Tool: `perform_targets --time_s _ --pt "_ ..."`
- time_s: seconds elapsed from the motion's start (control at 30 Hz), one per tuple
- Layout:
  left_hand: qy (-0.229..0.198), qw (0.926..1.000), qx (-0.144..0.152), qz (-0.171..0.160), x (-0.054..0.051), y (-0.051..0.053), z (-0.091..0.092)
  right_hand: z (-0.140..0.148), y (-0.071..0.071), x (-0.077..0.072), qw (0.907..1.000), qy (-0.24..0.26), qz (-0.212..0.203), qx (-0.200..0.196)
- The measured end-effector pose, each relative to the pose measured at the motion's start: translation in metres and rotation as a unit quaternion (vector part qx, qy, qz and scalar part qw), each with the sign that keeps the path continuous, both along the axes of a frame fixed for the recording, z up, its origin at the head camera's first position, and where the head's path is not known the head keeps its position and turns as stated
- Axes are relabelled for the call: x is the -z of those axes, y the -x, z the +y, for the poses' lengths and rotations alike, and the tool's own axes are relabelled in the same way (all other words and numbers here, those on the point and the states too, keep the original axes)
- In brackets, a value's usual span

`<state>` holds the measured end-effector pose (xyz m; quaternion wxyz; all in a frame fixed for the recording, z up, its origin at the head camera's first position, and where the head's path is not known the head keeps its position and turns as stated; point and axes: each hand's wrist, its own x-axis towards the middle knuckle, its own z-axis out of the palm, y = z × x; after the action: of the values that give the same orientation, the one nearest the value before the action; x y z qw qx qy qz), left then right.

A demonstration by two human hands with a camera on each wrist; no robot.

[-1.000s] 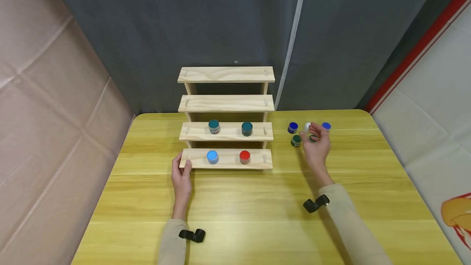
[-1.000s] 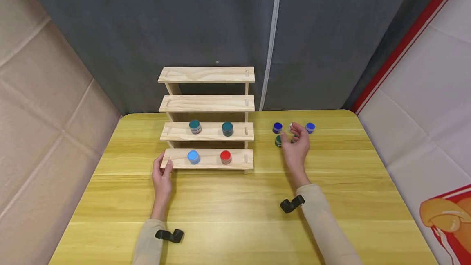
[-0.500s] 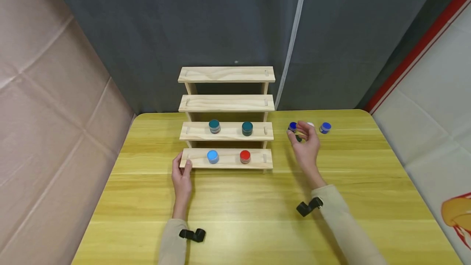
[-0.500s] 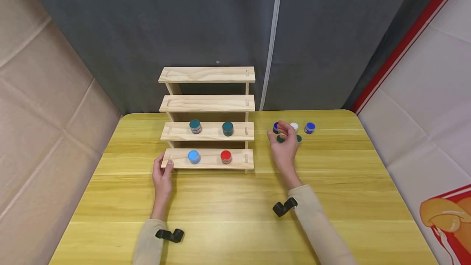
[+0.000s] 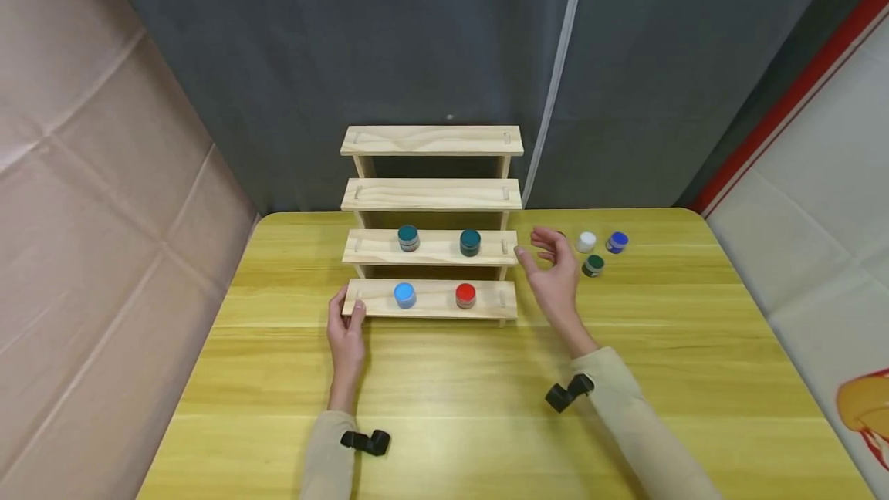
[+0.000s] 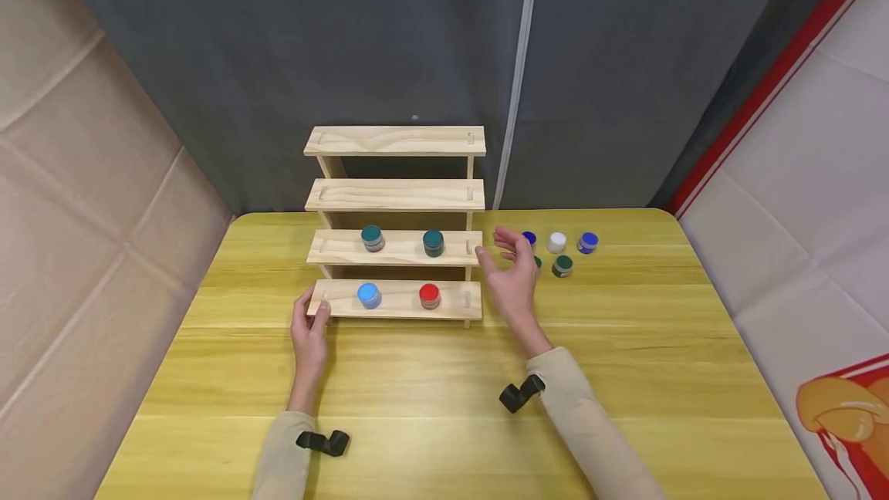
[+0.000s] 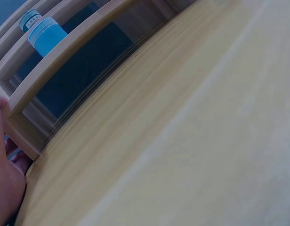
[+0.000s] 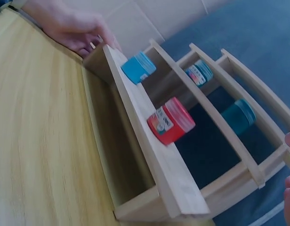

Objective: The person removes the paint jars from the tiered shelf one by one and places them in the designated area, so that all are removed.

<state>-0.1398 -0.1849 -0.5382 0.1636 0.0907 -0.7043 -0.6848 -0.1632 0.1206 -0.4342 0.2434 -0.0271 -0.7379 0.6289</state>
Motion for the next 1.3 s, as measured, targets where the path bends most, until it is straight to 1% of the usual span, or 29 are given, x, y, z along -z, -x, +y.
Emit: perform_targets --time_s 0.17,0.33,0.43,0.57,0.77,0.93,1.13,1.3 --pt "0.003 1.0000 -0.003 0.002 0.000 0.000 0.000 -0.009 -0.001 -0.008 0.9995 -0.016 -0.011 -0.024" --pt "0.001 1.0000 -0.002 0.000 0.001 0.001 -0.001 -0.015 0.002 -0.008 0.9975 -0.021 -0.035 -0.057" --pt "0.000 1.0000 0.000 -0.003 0.002 0.002 -0.001 -0.016 0.011 0.002 0.9960 -0.026 -0.048 -0.071" --pt "0.002 1.0000 -0.001 -0.002 0.002 0.001 -0.001 -0.020 0.024 0.016 0.9931 -0.052 -0.052 -0.091" --pt "-0.002 1.0000 0.002 0.001 0.002 0.000 0.000 -0.029 0.028 0.016 0.9870 -0.091 -0.064 -0.116" --pt "0.001 1.0000 0.002 0.000 0.002 0.000 0.000 -0.034 0.030 0.014 0.9835 -0.116 -0.066 -0.123" --pt "-0.004 1.0000 0.003 -0.005 0.000 0.001 0.000 -0.038 0.033 0.014 0.9792 -0.149 -0.065 -0.121" --pt "-0.003 1.0000 0.002 -0.003 0.001 0.001 0.000 -0.038 0.037 0.017 0.9729 -0.191 -0.054 -0.119"
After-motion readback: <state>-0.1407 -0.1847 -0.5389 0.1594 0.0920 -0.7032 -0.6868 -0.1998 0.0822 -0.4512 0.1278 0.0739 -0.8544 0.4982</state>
